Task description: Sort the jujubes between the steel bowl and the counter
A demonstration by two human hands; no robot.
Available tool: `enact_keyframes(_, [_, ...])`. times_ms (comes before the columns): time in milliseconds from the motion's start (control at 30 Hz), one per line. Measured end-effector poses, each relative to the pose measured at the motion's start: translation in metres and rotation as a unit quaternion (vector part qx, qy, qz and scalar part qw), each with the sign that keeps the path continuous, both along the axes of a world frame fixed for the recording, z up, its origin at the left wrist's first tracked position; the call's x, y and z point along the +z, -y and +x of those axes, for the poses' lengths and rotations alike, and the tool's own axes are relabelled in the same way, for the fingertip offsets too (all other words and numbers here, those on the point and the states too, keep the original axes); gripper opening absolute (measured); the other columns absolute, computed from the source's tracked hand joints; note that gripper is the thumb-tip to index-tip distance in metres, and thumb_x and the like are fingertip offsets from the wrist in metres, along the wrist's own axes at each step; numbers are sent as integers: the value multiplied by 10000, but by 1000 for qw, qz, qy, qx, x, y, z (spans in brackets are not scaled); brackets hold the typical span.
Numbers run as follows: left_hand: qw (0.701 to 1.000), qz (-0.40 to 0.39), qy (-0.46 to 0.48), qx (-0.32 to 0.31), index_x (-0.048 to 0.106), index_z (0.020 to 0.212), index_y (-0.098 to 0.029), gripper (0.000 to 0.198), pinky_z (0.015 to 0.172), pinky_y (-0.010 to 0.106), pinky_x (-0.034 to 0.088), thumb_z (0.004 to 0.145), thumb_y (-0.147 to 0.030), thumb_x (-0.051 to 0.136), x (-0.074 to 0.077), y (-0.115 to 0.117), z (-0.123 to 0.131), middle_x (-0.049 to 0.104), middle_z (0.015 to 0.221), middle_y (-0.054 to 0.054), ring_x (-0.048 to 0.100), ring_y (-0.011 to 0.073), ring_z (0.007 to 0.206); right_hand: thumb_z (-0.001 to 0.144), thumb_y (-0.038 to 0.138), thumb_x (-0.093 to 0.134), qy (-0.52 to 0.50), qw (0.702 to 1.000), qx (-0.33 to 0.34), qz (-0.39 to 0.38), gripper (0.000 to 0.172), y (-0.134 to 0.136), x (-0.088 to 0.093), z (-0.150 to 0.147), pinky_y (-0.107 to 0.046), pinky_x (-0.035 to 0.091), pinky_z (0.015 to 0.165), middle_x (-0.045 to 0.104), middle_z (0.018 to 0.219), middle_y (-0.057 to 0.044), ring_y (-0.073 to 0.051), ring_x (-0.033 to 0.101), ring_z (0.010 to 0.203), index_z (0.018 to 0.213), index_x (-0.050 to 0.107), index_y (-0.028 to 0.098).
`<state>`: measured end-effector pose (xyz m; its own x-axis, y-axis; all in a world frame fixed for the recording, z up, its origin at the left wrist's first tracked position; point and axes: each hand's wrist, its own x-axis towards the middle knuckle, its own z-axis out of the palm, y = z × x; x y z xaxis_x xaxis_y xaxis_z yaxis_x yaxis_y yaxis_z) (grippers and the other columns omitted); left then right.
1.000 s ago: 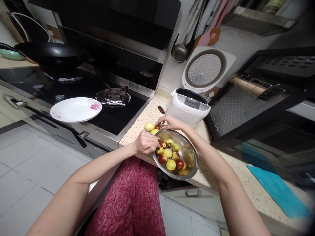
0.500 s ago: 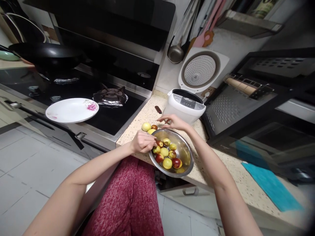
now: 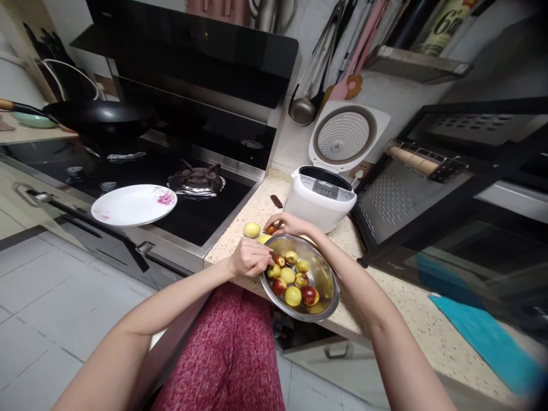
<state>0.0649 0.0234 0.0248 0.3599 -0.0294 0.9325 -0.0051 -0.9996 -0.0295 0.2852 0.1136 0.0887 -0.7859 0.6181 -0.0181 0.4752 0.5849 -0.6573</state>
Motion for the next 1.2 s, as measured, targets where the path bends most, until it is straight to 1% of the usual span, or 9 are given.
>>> enact_keyframes(133, [1000,-7,0,0,733,817,-177,344,806,238,684,999,-131,445,1,1,0,804,727,-1,807,139,703,807,323,814,-33,996,-59,63,317,13,5,7,-345,593,870,799,1076,-103,-237,745,964,1076,784,158])
enact_keyframes(300, [1000,-4,-1,0,723,807,-178,352,808,235,685,1003,-134,435,5,3,0,797,711,-4,804,134,691,868,389,805,-103,971,-132,171,376,57,25,24,-378,601,894,778,1153,-109,-251,744,1002,1168,724,177])
enact_keyframes(433, [1000,-1,-10,-1,723,797,-179,364,799,234,686,1008,-141,429,5,2,0,799,722,3,810,137,719,914,409,781,-117,964,-135,198,375,99,32,36,-408,608,928,765,1165,-120,-262,744,1037,1203,688,188])
enact_keyframes(633, [1000,3,6,5,725,798,-183,357,771,235,687,1007,-151,437,1,0,0,794,708,-5,803,131,689,953,381,747,-121,958,-118,231,265,131,21,50,-440,582,1004,745,1183,-122,-276,712,1131,1152,726,207])
enact_keyframes(767, [1000,8,-5,8,734,816,-181,362,768,246,691,1013,-159,431,1,0,-2,800,727,3,810,138,716,948,394,753,-117,963,-124,211,285,137,19,60,-425,580,974,716,1186,-122,-265,702,1103,1173,752,219])
enact_keyframes(900, [1000,9,-16,8,735,848,-191,374,786,261,698,1025,-166,406,2,1,-5,799,740,-9,804,133,723,928,417,773,-82,979,-111,150,337,141,26,70,-411,561,967,721,1174,-103,-254,694,1070,1201,740,222])
enact_keyframes(1000, [1000,11,-22,2,732,875,-200,387,821,263,697,1041,-173,384,2,0,-5,795,744,-18,789,119,700,883,451,811,-45,988,-112,97,400,146,33,75,-379,567,871,732,1111,-91,-233,687,952,1170,699,197])
enact_keyframes(1067, [1000,14,-24,2,735,901,-208,384,841,256,693,1046,-174,381,1,-1,-6,796,753,-19,788,116,714,873,455,818,-24,992,-106,71,386,149,36,76,-357,558,825,731,1050,-78,-218,673,895,1111,681,184])
enact_keyframes(1200, [999,6,-38,-2,749,965,-225,369,885,260,686,1047,-179,393,-3,-4,-8,799,774,-15,794,127,770,880,410,815,12,996,-79,43,326,154,39,76,-343,539,851,718,1026,-72,-215,663,927,1064,682,176])
